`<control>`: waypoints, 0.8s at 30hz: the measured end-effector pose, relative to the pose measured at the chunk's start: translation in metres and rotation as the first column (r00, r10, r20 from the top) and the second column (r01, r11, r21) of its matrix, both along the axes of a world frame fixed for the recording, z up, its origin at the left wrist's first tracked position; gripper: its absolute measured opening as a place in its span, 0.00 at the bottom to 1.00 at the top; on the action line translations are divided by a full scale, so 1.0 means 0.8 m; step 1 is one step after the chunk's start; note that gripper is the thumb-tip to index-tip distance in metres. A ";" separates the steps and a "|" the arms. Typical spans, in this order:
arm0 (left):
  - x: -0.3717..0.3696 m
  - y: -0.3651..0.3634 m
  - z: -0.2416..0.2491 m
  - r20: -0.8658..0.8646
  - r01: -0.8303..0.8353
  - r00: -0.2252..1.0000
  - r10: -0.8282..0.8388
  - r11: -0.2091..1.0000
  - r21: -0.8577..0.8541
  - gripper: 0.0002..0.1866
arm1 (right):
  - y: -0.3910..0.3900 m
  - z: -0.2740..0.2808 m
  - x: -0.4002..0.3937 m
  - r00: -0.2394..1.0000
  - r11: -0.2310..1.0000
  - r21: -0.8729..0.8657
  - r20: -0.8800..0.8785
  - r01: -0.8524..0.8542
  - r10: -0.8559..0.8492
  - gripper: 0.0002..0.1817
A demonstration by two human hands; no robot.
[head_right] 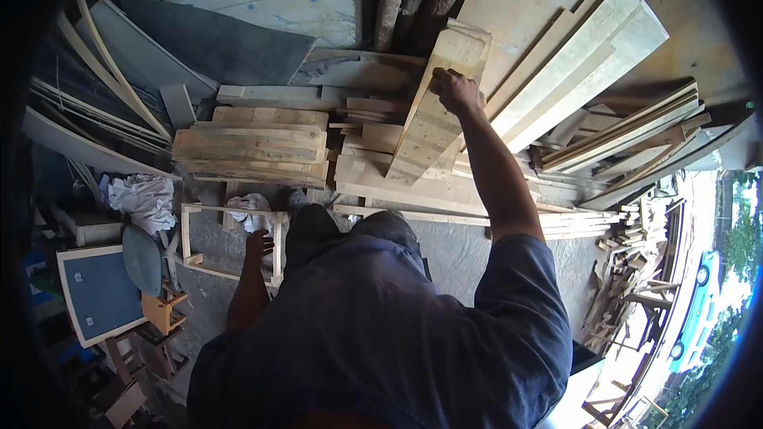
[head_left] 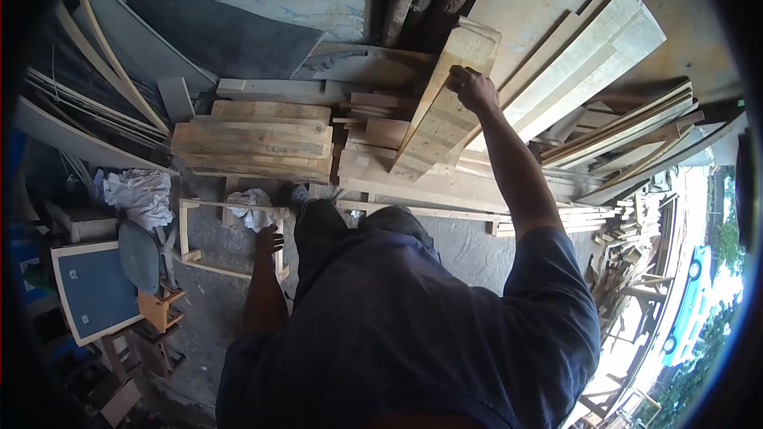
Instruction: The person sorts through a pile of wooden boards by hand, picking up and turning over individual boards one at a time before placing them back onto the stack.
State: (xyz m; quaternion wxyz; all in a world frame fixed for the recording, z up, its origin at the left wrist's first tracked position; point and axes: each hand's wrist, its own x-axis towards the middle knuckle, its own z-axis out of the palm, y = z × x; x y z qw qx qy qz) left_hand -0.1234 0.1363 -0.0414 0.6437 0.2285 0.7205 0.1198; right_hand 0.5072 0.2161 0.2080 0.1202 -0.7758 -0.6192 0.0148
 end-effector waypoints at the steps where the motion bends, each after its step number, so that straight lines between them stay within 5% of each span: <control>1: 0.013 -0.010 0.010 0.006 -0.009 1.000 0.009 0.999 0.045 0.19 | 0.012 -0.004 0.008 1.000 1.000 -0.003 0.001 -0.001 0.001 0.19; 6: 0.081 -0.073 0.016 0.050 -0.022 0.999 0.014 0.986 0.167 0.19 | 0.064 -0.036 0.076 0.999 0.994 0.111 -0.046 -0.001 0.006 0.19; 8: 0.105 -0.108 0.021 0.062 -0.106 0.993 0.100 0.990 0.097 0.19 | 0.084 -0.038 0.102 0.995 0.994 0.112 -0.102 -0.013 0.024 0.21; 12: 0.108 -0.198 0.040 -0.012 0.020 1.000 -0.020 0.999 0.038 0.20 | 0.118 -0.042 0.156 0.986 0.973 0.215 -0.127 -0.079 0.108 0.31; 16: 0.074 -0.255 0.075 -0.134 -0.053 0.990 0.048 0.998 -0.033 0.19 | 0.158 -0.030 0.205 0.997 0.997 0.022 -0.023 0.077 -0.076 0.49; 19: 0.039 -0.261 0.077 -0.246 -0.133 0.963 0.108 0.987 -0.090 0.18 | 0.174 -0.058 0.229 0.994 0.996 -0.047 0.077 0.079 -0.075 0.52; 21: -0.010 -0.256 0.055 -0.084 -0.220 0.975 0.206 0.953 -0.208 0.16 | 0.180 -0.082 0.247 0.995 0.995 -0.095 0.093 0.035 -0.026 0.55; 22: -0.023 -0.281 0.036 -0.217 0.031 0.976 -0.035 0.999 -0.021 0.13 | 0.193 -0.117 0.255 0.994 0.996 -0.084 0.107 -0.006 0.015 0.55; 24: -0.013 -0.281 0.067 -0.055 -0.308 0.949 0.312 0.949 0.074 0.13 | 0.184 -0.085 0.223 0.989 0.991 -0.118 0.141 0.059 -0.042 0.54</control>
